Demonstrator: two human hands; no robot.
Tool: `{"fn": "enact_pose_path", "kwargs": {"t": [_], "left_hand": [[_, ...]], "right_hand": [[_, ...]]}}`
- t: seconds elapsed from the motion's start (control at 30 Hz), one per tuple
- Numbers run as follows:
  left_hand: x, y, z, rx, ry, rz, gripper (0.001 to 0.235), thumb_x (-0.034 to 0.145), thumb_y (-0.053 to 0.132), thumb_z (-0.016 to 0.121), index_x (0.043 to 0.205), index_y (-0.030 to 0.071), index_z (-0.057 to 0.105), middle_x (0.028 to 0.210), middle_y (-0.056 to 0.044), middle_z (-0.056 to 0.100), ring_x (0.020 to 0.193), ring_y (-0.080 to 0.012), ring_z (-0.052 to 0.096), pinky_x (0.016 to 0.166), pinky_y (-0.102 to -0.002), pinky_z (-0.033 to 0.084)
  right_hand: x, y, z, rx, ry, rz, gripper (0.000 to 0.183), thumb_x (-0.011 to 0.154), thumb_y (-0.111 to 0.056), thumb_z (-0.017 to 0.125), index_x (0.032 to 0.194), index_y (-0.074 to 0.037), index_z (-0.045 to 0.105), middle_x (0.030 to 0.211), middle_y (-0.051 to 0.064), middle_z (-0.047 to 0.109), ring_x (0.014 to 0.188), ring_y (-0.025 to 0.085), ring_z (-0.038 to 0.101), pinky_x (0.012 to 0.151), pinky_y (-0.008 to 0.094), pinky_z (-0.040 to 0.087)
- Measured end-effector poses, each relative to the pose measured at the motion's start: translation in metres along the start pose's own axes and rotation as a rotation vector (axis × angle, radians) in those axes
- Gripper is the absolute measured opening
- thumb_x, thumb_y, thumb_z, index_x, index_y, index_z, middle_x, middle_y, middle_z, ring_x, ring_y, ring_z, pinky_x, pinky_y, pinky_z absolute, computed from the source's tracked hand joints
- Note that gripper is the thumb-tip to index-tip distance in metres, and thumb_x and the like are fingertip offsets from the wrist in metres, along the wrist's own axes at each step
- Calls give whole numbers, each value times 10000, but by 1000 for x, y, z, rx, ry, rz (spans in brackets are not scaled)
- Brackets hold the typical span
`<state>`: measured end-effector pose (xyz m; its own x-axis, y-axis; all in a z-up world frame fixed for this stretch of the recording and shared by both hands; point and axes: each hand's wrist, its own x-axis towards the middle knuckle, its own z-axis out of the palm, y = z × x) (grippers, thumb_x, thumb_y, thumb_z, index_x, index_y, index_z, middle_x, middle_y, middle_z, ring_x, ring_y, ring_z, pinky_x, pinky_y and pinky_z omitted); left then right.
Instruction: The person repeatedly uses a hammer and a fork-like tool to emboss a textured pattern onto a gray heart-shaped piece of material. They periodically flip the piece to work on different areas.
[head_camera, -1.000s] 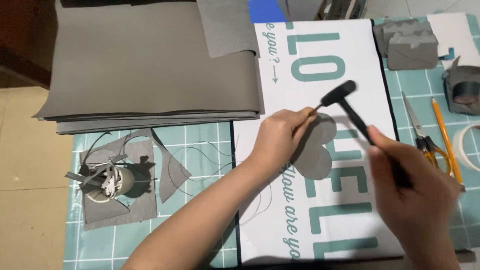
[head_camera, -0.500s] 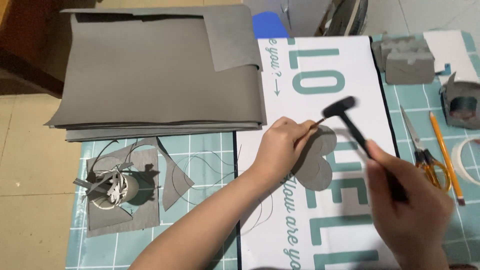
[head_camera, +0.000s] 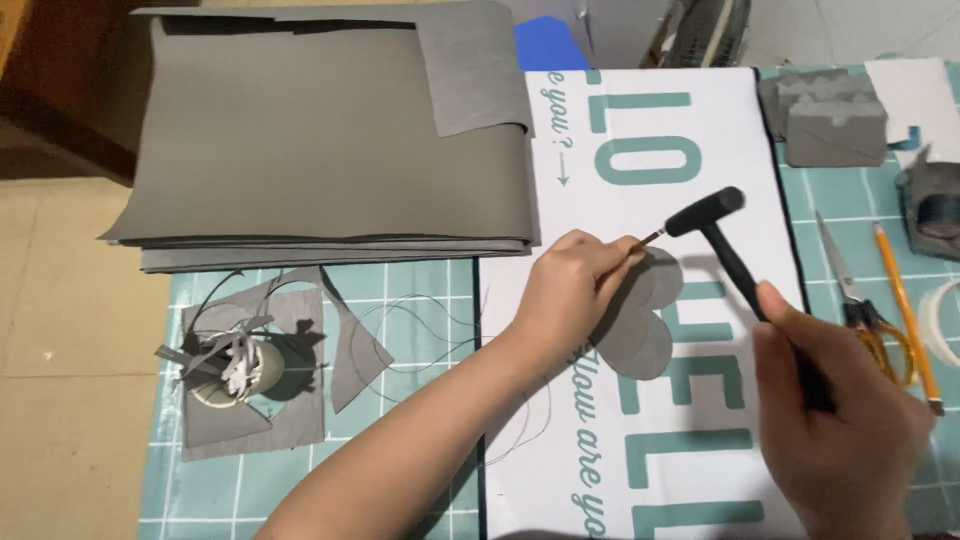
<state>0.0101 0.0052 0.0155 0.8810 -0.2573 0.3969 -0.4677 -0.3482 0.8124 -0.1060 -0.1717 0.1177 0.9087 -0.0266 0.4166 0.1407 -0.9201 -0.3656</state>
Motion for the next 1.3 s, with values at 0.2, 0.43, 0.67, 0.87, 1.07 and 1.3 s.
{"fn": "enact_pose_path", "kwargs": {"t": [0.2,0.43,0.67,0.87,1.07,1.3], "left_hand": [[-2,5,-2,6,-32,-34,125,1042,190,586,1061,150,703,708,-45,648,811,-208,604,680,-313,508],[-2,4,-2,16,-43,-42,113,1043,201,595,1073,178,700,681,-25,610,795,-206,582,677,-309,509],[-3,1,0,8,-30,-36,144,1041,216,606,1104,152,719,666,-21,604,766,-226,561,690,-315,504],[-2,10,-9,-19,-55,-38,149,1053,234,577,1114,159,690,700,-12,624,775,-222,567,755,-308,495],[-3,8,-5,-29,18,48,203,1059,198,579,1179,94,705,869,-33,742,825,-225,682,800,-319,543],[-2,6,-4,-16,-12,38,168,1064,192,564,1129,115,699,785,-9,697,757,-211,612,743,-310,513]], "right_hand": [[-6,-1,-3,-52,5,2,261,1129,-143,693,1307,10,807,769,46,671,581,143,511,572,302,409],[-6,3,-1,12,63,20,253,1165,-64,695,1369,57,785,893,93,682,637,147,498,634,302,409],[1,-4,0,-21,-7,-38,286,1106,-102,685,1312,70,785,892,108,731,591,149,554,541,283,423],[-5,3,2,-37,-1,-30,280,1109,-136,705,1317,30,793,827,63,699,574,137,525,537,285,402],[0,8,4,-35,7,-140,276,1103,-99,708,1285,93,786,928,113,757,566,134,558,505,273,391],[-35,60,24,315,357,-22,314,1254,178,453,1522,309,548,1171,414,597,874,348,517,855,415,419]]}}
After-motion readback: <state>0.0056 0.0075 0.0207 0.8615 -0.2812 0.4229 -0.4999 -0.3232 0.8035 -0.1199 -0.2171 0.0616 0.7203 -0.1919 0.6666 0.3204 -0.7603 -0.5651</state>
